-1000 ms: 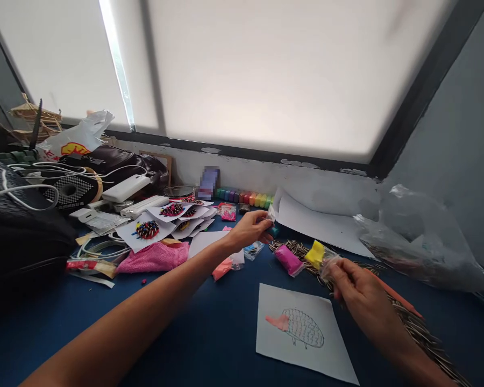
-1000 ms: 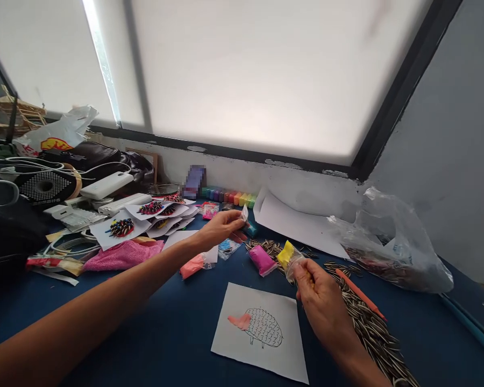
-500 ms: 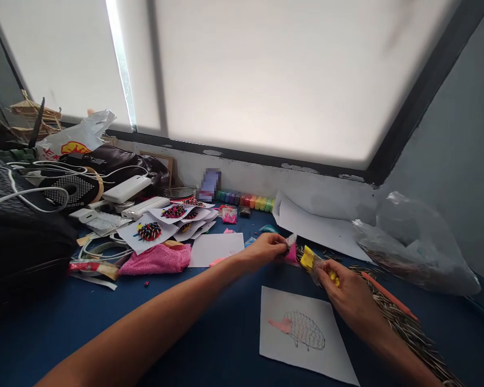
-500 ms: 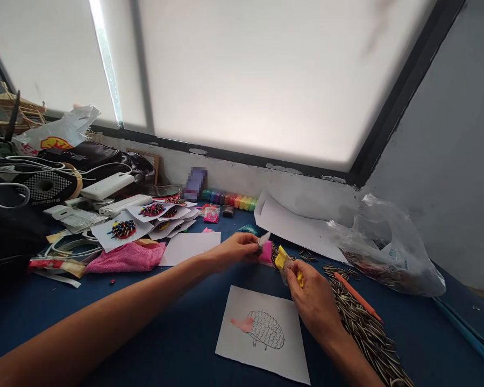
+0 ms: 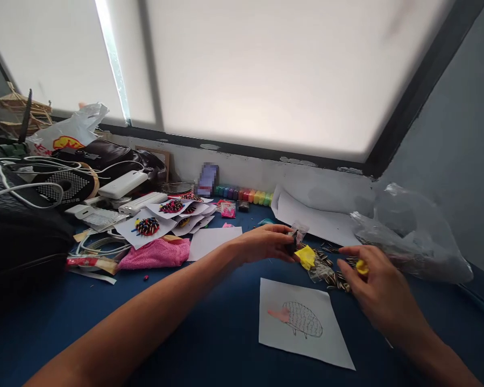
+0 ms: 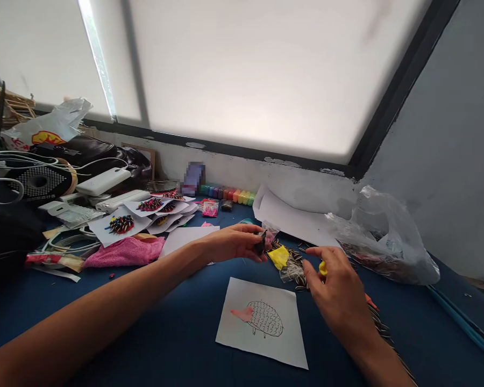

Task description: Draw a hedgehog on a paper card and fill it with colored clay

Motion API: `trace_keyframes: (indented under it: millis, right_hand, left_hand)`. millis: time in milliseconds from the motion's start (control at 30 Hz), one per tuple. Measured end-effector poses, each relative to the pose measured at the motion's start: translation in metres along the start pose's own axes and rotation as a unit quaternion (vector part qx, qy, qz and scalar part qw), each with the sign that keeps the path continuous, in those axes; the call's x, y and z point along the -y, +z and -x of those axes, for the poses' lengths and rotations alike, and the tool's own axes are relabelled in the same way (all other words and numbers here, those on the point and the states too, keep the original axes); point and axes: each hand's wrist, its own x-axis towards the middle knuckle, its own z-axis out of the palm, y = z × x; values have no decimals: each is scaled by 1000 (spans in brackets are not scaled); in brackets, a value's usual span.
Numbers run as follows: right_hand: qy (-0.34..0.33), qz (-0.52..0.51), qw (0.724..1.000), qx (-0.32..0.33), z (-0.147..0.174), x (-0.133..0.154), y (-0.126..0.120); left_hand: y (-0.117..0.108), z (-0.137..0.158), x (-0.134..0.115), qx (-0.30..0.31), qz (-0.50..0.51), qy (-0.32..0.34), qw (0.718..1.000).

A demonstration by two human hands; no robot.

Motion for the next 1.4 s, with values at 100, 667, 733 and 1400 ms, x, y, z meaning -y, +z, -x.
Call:
trace_keyframes:
  millis: [100, 667, 733, 1400]
  right_hand:
    - [19, -93, 995, 38, 5, 9, -3]
    - [-3, -208, 978, 32, 12, 16, 1]
    - [-11, -217, 975, 47, 13, 18, 2]
    - [32, -255, 959, 121, 11, 13, 4]
  left_hand:
    - [2, 2, 0, 26, -56, 10, 998]
    - [17, 6, 1, 60, -147, -4, 987]
    - [17, 6, 2, 69, -155, -10, 986]
    - [8, 0, 7, 1, -179, 28, 983]
